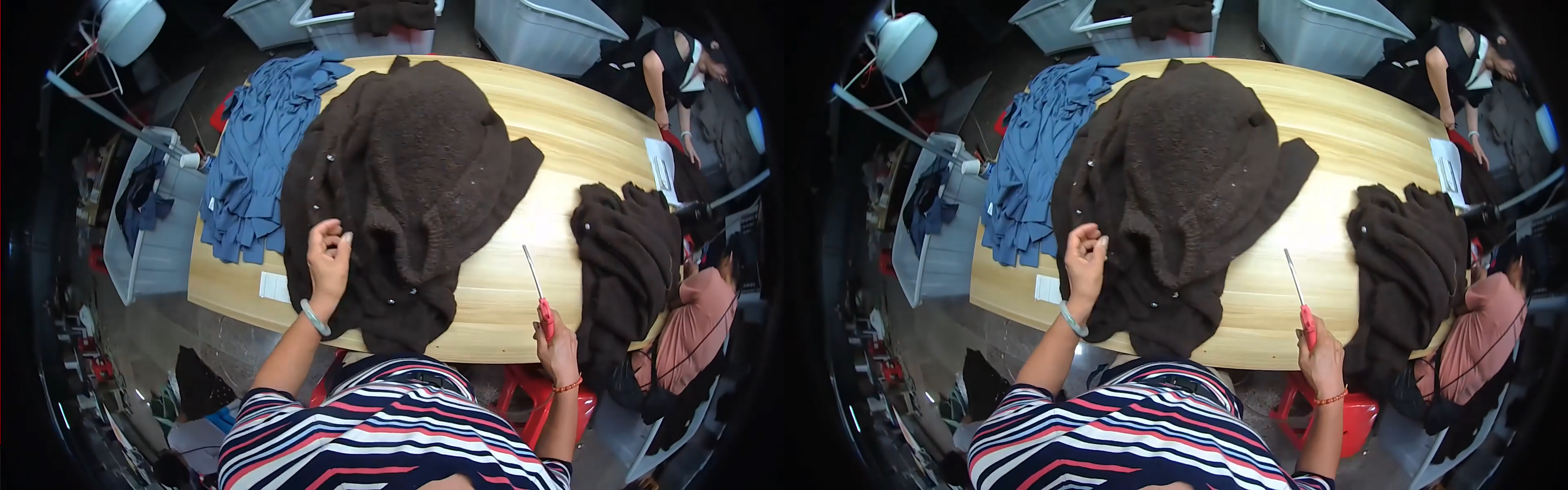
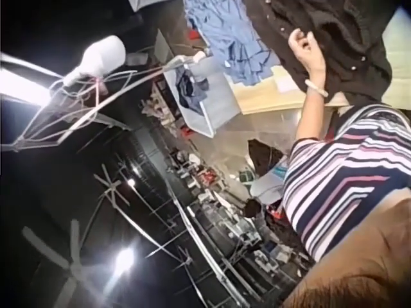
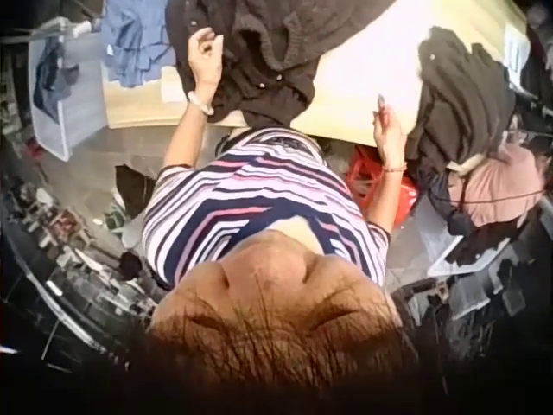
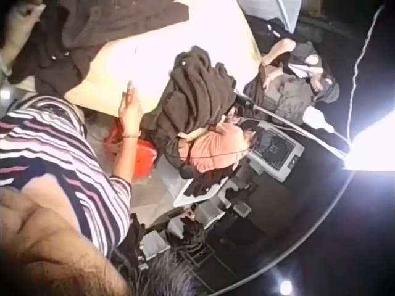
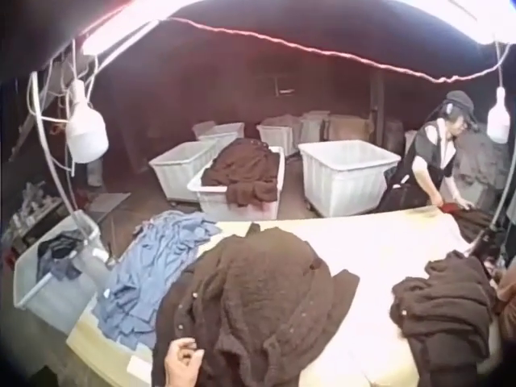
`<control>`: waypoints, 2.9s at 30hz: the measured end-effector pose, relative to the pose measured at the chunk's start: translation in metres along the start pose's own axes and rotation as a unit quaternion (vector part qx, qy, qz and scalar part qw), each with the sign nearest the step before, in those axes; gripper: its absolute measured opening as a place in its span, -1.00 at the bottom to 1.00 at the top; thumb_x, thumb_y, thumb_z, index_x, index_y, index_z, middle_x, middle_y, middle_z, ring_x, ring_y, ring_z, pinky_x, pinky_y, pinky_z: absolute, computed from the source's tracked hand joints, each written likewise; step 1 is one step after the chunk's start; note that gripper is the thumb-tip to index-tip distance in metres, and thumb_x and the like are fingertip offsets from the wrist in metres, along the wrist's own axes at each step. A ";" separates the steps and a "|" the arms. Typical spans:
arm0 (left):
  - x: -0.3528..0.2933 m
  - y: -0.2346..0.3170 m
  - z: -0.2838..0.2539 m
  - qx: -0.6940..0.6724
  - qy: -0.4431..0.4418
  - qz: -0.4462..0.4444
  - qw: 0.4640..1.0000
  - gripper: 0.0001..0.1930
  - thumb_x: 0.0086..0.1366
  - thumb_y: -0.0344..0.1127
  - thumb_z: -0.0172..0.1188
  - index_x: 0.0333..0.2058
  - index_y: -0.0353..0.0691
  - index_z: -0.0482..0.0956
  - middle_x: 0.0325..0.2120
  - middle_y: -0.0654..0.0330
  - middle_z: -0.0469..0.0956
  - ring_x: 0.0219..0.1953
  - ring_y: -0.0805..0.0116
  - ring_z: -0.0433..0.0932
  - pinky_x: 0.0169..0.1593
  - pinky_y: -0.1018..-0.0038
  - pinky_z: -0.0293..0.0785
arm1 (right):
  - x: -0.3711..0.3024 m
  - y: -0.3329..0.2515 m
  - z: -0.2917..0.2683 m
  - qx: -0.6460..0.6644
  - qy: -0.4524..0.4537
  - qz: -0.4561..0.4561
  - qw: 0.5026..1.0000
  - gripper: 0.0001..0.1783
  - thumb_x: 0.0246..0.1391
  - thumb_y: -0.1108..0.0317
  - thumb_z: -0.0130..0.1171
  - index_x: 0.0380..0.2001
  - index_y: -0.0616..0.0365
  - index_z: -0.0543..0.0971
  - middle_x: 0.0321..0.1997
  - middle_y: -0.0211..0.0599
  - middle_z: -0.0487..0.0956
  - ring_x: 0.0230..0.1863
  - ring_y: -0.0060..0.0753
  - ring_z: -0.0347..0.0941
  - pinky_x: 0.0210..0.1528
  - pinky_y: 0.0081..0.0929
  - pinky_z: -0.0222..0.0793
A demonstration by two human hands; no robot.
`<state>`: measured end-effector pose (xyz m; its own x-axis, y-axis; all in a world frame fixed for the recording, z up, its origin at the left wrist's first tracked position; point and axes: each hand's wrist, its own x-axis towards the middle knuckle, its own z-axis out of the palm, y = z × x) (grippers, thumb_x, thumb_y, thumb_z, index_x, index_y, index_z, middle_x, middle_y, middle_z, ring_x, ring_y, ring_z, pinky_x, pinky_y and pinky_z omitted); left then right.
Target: Trim loose threads from a brown cardigan using scissors.
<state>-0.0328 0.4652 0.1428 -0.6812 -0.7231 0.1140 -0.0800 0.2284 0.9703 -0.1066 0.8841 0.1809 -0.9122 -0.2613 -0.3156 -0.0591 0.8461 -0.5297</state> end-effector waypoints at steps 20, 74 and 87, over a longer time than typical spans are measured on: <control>0.065 -0.075 -0.058 -0.384 -0.050 -0.196 0.901 -0.88 0.33 -0.51 0.09 -0.17 -0.30 0.52 -0.25 0.25 0.58 -0.22 0.52 0.54 -0.08 0.57 0.46 | 0.037 -0.232 0.064 -0.164 -0.238 -0.322 0.902 -0.64 0.00 0.30 0.20 -0.09 0.10 0.49 -0.63 -0.04 0.52 -0.53 0.02 0.52 -0.41 -0.16 0.42; 0.047 -0.057 -0.081 -0.010 -0.101 0.032 0.994 -0.98 0.19 -0.59 0.17 -0.39 -0.43 0.55 -0.50 0.30 0.44 -0.42 0.61 0.33 -0.31 0.64 0.29 | 0.044 -0.271 0.098 -0.153 -0.150 -0.346 0.913 -0.77 0.04 0.29 0.18 -0.25 0.16 0.50 -0.68 -0.02 0.50 -0.58 0.05 0.50 -0.50 -0.14 0.40; 0.082 -0.067 -0.086 -0.349 -0.189 -0.215 0.892 -0.71 0.31 -0.44 0.14 -0.01 -0.36 0.48 -0.10 0.24 0.55 -0.07 0.53 0.49 0.06 0.57 0.38 | 0.037 -0.254 0.093 -0.119 -0.160 -0.346 0.917 -0.76 0.03 0.30 0.17 -0.26 0.18 0.48 -0.60 -0.04 0.54 -0.47 0.02 0.55 -0.41 -0.13 0.44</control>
<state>-0.0210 0.3349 0.1055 -0.9043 -0.3446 -0.2520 -0.0096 -0.5738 0.8189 -0.0879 0.6160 0.2305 -0.4601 -0.8640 -0.2044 -0.6995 0.4945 -0.5159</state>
